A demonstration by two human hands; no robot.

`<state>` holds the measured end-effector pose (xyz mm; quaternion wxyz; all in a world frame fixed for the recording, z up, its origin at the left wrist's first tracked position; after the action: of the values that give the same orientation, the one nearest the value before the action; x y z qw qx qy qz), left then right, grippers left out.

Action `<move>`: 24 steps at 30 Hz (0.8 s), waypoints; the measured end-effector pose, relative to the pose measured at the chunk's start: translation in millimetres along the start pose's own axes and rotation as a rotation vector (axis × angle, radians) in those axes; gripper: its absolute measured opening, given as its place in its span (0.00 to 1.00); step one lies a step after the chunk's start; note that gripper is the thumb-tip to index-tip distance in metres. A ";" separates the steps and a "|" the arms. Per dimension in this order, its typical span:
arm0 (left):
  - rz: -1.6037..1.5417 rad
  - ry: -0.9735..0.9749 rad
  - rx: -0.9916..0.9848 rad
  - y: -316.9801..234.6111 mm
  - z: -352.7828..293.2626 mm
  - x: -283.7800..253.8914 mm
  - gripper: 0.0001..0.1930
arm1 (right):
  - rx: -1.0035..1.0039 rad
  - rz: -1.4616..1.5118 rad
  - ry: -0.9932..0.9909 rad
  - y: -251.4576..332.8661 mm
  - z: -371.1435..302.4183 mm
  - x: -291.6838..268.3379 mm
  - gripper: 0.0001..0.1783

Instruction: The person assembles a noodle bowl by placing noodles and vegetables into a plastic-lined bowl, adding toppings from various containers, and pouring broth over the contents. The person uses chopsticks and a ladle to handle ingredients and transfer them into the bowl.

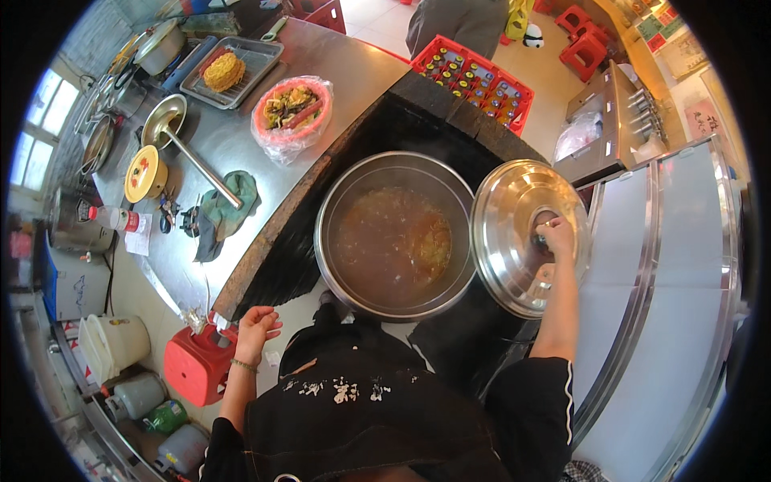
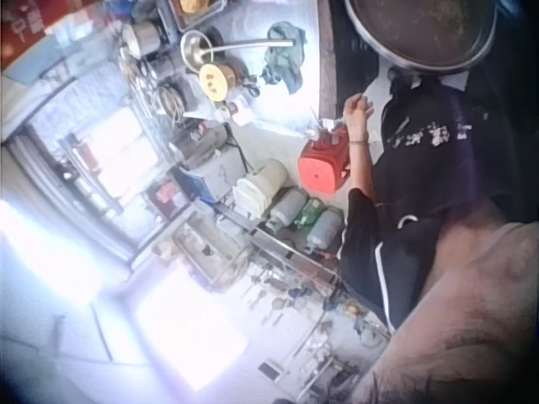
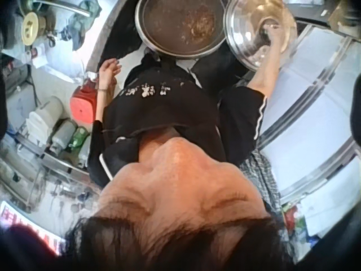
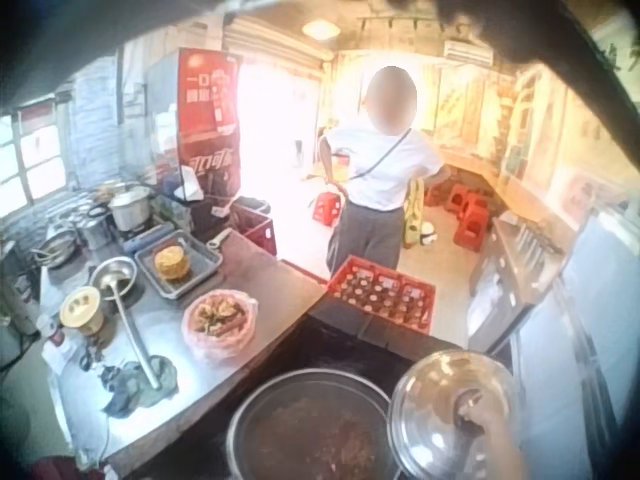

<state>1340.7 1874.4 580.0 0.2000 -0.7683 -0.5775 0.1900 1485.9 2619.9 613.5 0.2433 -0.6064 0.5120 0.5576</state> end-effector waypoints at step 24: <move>-0.219 -0.003 0.197 30.4 33.8 -211.3 0.11 | -0.962 -0.139 0.406 574.0 -378.2 354.4 0.17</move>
<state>1292.6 1666.1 548.2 0.2930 -0.6771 -0.6368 0.2239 1083.5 1963.3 542.1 -0.1301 -0.7779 0.1933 0.5835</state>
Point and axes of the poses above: each hand's wrist, its own z-axis towards the middle knuckle, its own x-axis out of the palm, y = z × x, the point moved 6 cm from there along z, towards the middle knuckle, and after that the axes turned 2 degrees about z, right-handed, at the moved point
